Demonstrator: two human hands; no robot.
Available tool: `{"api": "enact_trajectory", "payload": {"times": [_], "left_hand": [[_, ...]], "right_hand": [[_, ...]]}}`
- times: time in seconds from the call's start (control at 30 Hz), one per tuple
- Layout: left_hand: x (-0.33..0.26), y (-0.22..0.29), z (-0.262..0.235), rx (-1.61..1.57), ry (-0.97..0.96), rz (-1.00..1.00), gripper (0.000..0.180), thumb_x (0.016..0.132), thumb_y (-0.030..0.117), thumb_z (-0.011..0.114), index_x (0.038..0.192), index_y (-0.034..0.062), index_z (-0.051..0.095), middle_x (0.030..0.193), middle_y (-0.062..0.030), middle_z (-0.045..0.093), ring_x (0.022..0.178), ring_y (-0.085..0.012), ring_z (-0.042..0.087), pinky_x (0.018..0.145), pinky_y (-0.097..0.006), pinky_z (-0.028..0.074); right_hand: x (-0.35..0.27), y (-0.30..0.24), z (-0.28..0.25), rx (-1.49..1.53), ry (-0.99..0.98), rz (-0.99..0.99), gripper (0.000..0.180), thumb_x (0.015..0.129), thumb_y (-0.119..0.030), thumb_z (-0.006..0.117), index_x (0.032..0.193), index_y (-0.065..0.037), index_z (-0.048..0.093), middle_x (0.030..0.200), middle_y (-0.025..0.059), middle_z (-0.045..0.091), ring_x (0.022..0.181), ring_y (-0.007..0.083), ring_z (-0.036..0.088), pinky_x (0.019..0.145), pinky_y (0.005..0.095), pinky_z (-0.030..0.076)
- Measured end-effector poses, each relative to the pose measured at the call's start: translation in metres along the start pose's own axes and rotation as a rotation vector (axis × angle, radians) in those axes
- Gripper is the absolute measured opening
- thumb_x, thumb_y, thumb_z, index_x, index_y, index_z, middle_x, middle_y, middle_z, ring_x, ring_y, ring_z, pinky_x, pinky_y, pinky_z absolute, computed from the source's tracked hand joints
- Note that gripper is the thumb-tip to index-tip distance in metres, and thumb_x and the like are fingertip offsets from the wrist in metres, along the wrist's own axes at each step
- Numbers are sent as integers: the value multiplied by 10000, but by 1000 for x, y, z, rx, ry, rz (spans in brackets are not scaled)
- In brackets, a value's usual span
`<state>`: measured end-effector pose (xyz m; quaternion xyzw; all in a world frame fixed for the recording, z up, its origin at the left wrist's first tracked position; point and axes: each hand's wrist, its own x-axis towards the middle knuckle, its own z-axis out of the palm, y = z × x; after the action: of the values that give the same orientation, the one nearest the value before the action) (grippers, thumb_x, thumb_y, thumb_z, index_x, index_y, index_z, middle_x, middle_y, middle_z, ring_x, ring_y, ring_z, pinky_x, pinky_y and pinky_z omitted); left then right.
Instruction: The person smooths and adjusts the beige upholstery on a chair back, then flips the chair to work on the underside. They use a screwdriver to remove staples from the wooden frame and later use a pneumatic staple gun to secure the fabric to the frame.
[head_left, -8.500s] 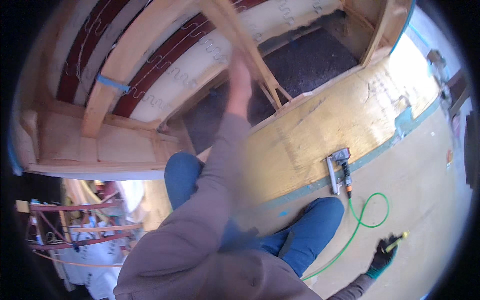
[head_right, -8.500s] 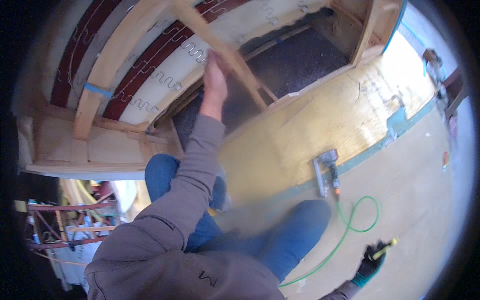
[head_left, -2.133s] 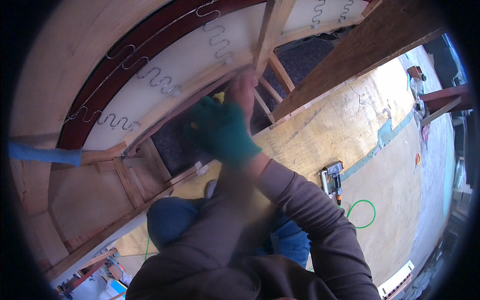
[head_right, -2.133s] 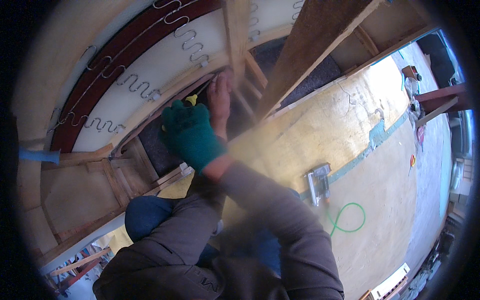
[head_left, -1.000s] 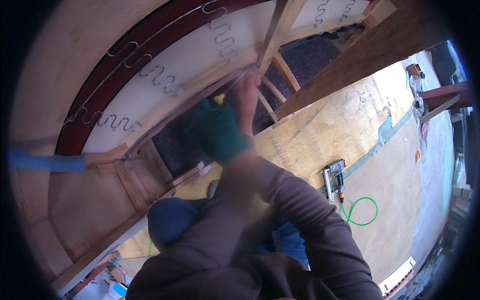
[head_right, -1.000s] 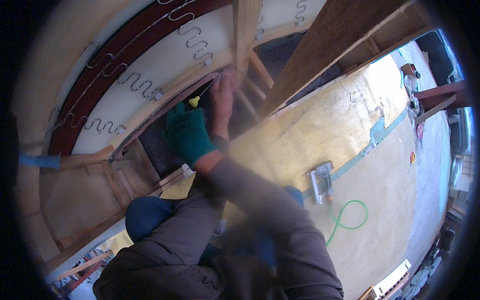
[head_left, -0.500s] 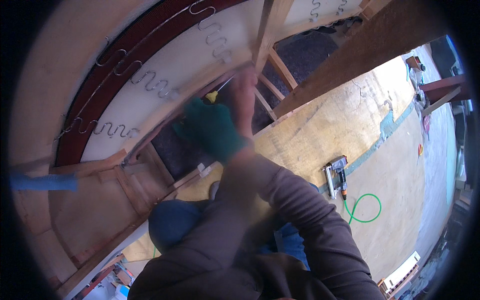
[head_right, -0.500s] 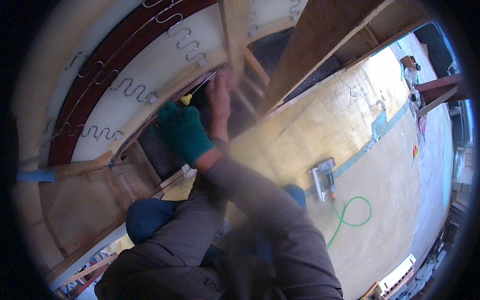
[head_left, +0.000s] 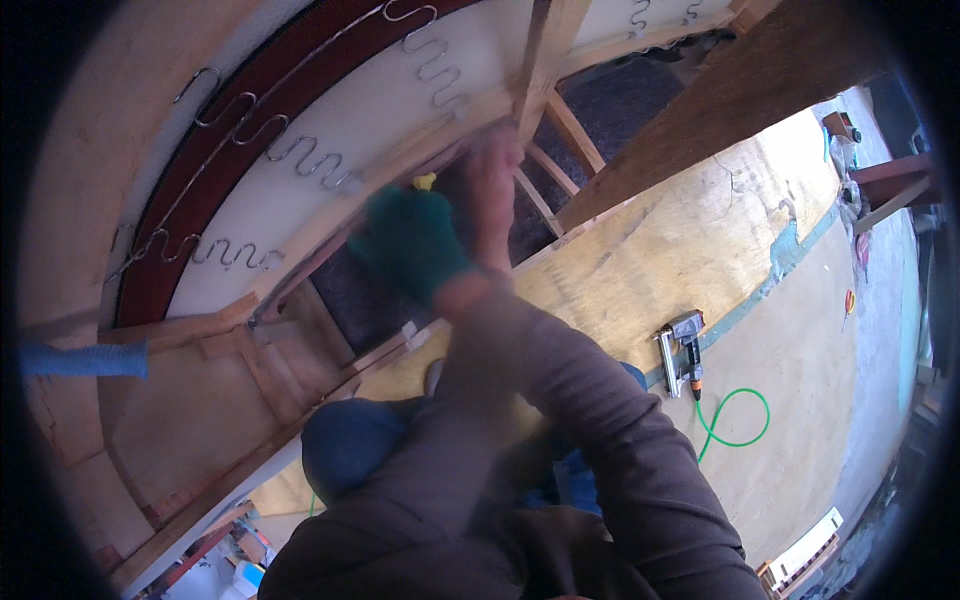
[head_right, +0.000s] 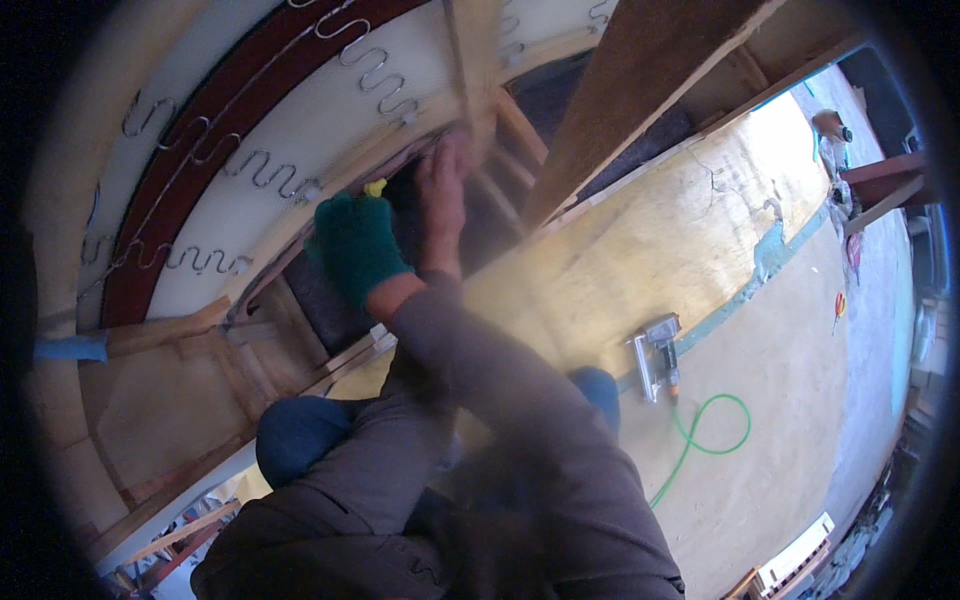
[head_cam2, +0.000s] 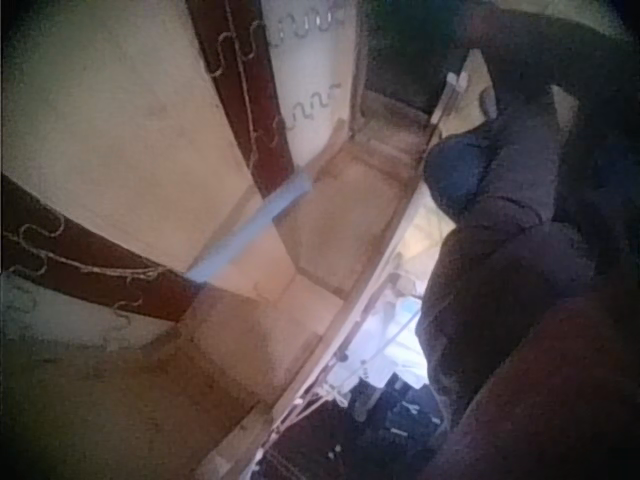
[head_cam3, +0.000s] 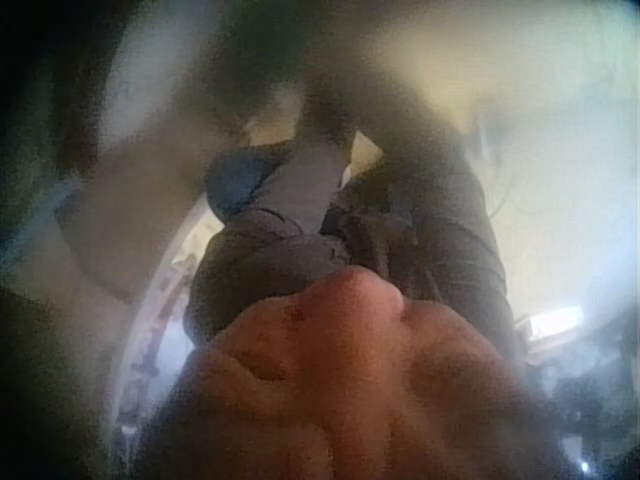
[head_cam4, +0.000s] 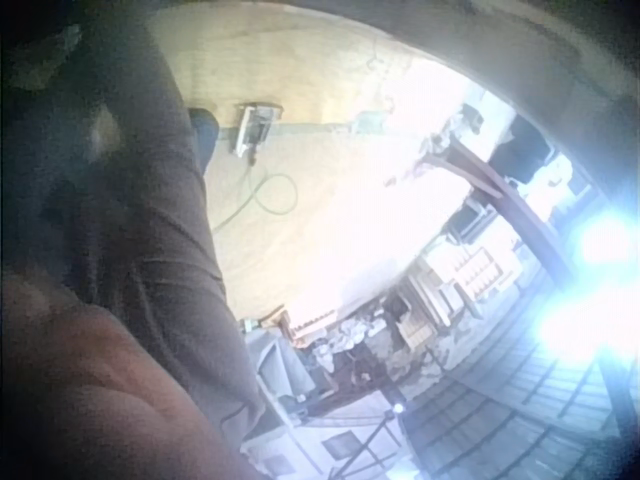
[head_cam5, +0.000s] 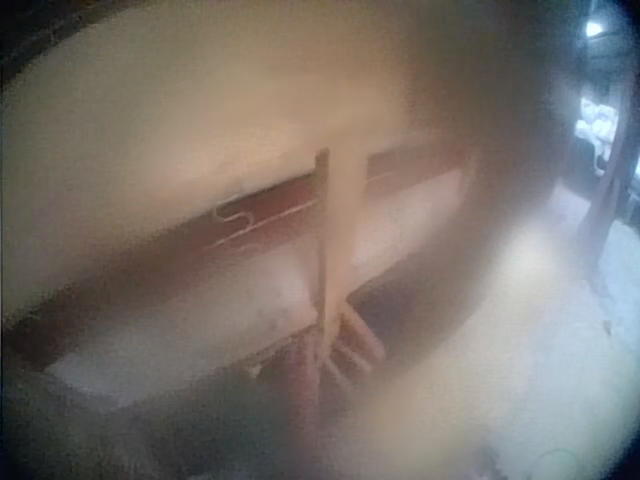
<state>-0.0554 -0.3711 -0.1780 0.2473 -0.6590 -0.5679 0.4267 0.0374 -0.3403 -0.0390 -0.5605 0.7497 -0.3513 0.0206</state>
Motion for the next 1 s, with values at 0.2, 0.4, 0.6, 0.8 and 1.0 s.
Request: {"api": "enact_trajectory", "payload": {"times": [0.2, 0.4, 0.6, 0.8, 1.0], "left_hand": [[5, -4, -1, -83, -32, -167, 407, 1109, 372, 606, 1298, 29, 719, 1181, -66, 719, 1070, -163, 667, 939, -317, 546], [8, 13, -6, -81, -81, -239, 429, 1105, 387, 609, 1336, 41, 715, 1220, -59, 729, 1091, -161, 667, 983, -328, 533], [9, 21, -6, -65, -103, -351, 428, 1100, 429, 616, 1257, 51, 741, 1116, -37, 719, 993, -147, 631, 905, -308, 511], [10, 19, -6, -170, -99, -352, 449, 1104, 439, 607, 1246, 40, 755, 1075, -47, 723, 1015, -163, 639, 913, -334, 508], [3, 16, -1, -103, -70, -213, 464, 1119, 404, 587, 1297, 0, 731, 1201, -99, 760, 1073, -193, 681, 935, -372, 534]], "right_hand": [[-4, 11, 21, -17, 165, -113, 229, 902, -329, 731, 921, -101, 732, 945, 115, 718, 848, 331, 723, 748, 477, 567], [-11, 27, 20, 217, 259, -180, 187, 871, -308, 777, 941, -136, 763, 939, 67, 720, 877, 281, 727, 714, 407, 571], [-25, 40, 13, 0, 200, -319, 136, 845, -259, 800, 964, -195, 800, 973, 26, 743, 889, 248, 745, 716, 401, 604], [-21, 31, 18, 65, 91, -135, 176, 819, -227, 810, 976, -152, 783, 998, 28, 738, 903, 258, 742, 698, 404, 602], [-62, 24, -31, 520, 105, 129, 504, 838, -202, 826, 1283, -40, 654, 1255, 140, 650, 1065, 329, 715, 887, 436, 580]]}}
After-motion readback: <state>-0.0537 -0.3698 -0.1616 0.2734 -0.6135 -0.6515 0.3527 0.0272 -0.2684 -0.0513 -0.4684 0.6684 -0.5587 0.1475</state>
